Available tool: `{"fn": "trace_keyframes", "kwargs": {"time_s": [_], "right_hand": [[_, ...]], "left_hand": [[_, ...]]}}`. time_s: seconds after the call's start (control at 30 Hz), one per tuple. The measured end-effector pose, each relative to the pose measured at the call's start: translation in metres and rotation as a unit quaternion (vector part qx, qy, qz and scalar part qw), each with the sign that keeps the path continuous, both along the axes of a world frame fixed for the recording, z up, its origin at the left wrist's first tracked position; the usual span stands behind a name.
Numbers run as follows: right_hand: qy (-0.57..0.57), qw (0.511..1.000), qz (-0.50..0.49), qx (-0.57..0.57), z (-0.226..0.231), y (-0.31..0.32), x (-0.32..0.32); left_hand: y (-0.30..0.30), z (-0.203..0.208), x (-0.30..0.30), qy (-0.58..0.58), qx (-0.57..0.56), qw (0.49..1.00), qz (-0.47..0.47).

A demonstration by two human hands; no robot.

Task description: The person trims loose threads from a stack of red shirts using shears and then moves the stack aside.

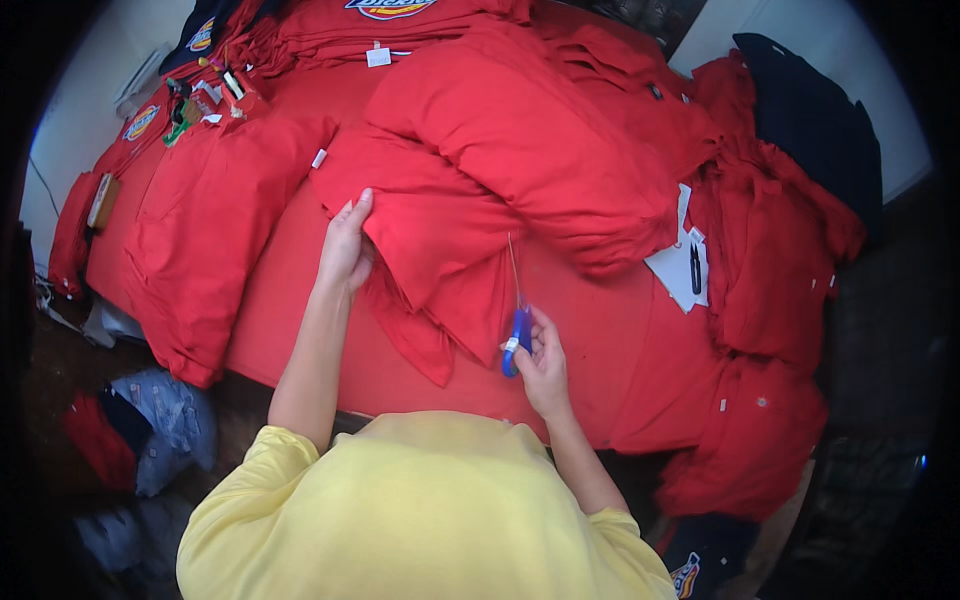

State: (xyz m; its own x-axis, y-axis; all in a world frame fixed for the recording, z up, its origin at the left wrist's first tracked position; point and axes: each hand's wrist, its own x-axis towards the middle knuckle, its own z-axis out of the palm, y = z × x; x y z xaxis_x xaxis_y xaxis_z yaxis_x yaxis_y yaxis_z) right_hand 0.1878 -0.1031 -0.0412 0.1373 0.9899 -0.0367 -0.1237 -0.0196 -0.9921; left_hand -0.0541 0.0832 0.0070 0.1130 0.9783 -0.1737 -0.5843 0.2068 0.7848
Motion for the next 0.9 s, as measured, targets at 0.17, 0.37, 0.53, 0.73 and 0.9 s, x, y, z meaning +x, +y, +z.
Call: {"fn": "trace_keyframes", "kwargs": {"time_s": [0.17, 0.37, 0.53, 0.73, 0.9], "right_hand": [[-0.045, 0.998, -0.013, 0.031, -0.010, -0.002, -0.002], [-0.007, 1.000, 0.005, 0.012, 0.000, 0.002, -0.006], [-0.023, 1.000, 0.010, -0.003, 0.000, 0.001, -0.007], [0.005, 0.999, 0.042, 0.006, 0.004, 0.003, -0.008], [0.038, 0.998, 0.044, 0.012, 0.029, -0.002, -0.014]], "left_hand": [[-0.006, -0.007, -0.003, -0.033, -0.037, 0.995, -0.082], [-0.014, -0.021, -0.008, 0.158, 0.015, 0.987, 0.021], [-0.055, -0.031, -0.011, 0.412, 0.098, 0.906, 0.017], [-0.085, -0.024, 0.005, 0.485, 0.289, 0.818, 0.110], [-0.085, 0.004, 0.018, 0.055, 0.002, 0.996, -0.069]]}}
